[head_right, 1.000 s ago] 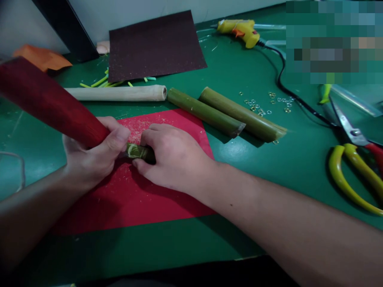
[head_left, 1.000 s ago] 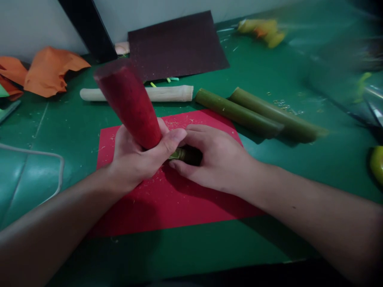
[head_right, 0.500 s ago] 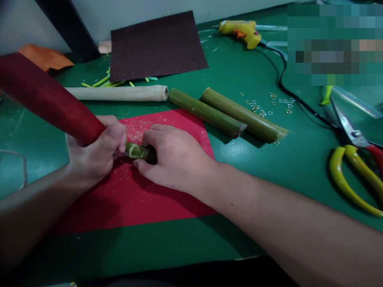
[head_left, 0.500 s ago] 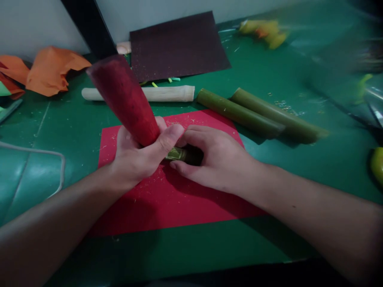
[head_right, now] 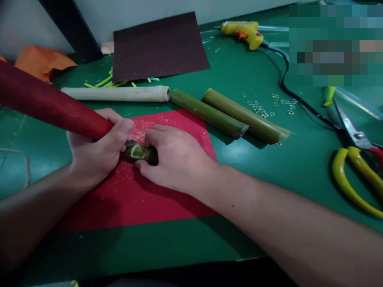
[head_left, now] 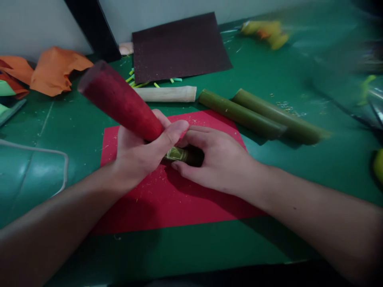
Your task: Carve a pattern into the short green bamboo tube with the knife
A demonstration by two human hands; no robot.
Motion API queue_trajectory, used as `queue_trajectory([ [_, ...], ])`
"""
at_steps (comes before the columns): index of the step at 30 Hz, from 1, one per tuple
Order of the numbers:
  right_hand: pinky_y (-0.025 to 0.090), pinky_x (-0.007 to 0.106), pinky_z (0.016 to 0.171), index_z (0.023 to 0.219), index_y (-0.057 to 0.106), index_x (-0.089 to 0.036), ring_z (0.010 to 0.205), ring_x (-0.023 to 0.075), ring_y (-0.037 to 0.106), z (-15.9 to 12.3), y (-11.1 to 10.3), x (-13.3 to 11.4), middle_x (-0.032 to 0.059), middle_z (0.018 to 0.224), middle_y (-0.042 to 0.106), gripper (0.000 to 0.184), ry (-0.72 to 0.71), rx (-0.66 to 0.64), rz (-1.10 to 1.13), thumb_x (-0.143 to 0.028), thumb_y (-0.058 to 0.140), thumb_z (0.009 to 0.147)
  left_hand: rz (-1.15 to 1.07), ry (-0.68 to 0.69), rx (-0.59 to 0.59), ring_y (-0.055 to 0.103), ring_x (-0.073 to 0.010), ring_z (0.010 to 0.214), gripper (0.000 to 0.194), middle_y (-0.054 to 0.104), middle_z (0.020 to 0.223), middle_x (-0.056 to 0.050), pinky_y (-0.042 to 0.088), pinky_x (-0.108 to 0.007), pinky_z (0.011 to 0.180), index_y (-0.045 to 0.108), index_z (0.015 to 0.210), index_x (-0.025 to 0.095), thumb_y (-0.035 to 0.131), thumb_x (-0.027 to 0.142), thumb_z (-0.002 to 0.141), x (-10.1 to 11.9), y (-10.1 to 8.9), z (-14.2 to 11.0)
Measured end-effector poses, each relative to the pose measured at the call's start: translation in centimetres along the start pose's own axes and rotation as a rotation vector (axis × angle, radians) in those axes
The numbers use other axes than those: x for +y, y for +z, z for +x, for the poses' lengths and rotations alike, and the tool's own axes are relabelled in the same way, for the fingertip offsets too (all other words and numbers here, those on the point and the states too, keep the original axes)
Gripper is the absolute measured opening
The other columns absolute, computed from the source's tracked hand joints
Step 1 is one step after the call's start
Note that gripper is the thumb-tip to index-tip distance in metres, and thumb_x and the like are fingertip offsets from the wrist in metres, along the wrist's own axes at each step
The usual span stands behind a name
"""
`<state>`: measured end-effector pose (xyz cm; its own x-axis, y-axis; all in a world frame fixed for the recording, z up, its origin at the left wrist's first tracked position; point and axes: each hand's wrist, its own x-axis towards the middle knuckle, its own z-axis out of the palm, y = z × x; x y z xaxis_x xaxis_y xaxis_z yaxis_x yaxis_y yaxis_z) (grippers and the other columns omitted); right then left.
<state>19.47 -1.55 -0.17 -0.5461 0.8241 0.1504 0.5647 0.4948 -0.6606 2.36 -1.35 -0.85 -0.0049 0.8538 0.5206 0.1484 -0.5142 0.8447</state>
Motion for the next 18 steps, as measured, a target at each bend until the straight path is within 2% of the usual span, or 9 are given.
queue_trajectory([
  [5,0.043,0.031,0.066,0.083,0.066,-0.017,0.074,0.0174,0.059,-0.02,-0.05,0.08,0.0039,0.082,0.067,0.015,0.013,-0.012,-0.011,-0.030,0.069,0.077,-0.026,-0.053,0.014,0.034,-0.0056,0.036,0.049,0.044,0.045,0.003,0.029,-0.025,0.033,0.053,0.051,0.020,0.074,0.046,0.086,0.18,-0.05,0.04],
  [8,0.043,0.031,0.069,0.088,0.067,-0.017,0.079,0.0178,0.060,-0.07,-0.07,0.09,0.0041,0.086,0.067,0.015,0.011,-0.012,0.014,-0.029,0.068,0.079,0.020,-0.046,-0.065,0.037,-0.0069,0.038,0.049,0.045,0.045,0.003,0.032,-0.025,0.035,0.054,0.051,0.020,0.077,0.049,0.082,0.47,-0.16,-0.17],
  [11,0.041,0.030,0.067,0.086,0.066,-0.016,0.076,0.0167,0.058,-0.10,0.00,0.03,0.0028,0.082,0.064,0.016,0.006,0.003,-0.001,-0.030,0.070,0.079,0.024,-0.036,-0.119,0.040,-0.0075,0.039,0.046,0.048,0.046,0.003,0.035,-0.024,0.036,0.055,0.052,0.020,0.079,0.045,0.081,0.53,-0.30,-0.29],
  [18,0.040,0.029,0.066,0.083,0.063,-0.018,0.073,0.0154,0.056,-0.07,0.12,0.03,0.0012,0.080,0.061,0.015,0.013,0.011,-0.011,-0.030,0.070,0.078,0.000,0.055,-0.156,0.043,-0.0065,0.041,0.038,0.048,0.049,0.003,0.036,-0.021,0.037,0.057,0.057,0.019,0.073,0.035,0.088,0.17,-0.61,-0.35],
])
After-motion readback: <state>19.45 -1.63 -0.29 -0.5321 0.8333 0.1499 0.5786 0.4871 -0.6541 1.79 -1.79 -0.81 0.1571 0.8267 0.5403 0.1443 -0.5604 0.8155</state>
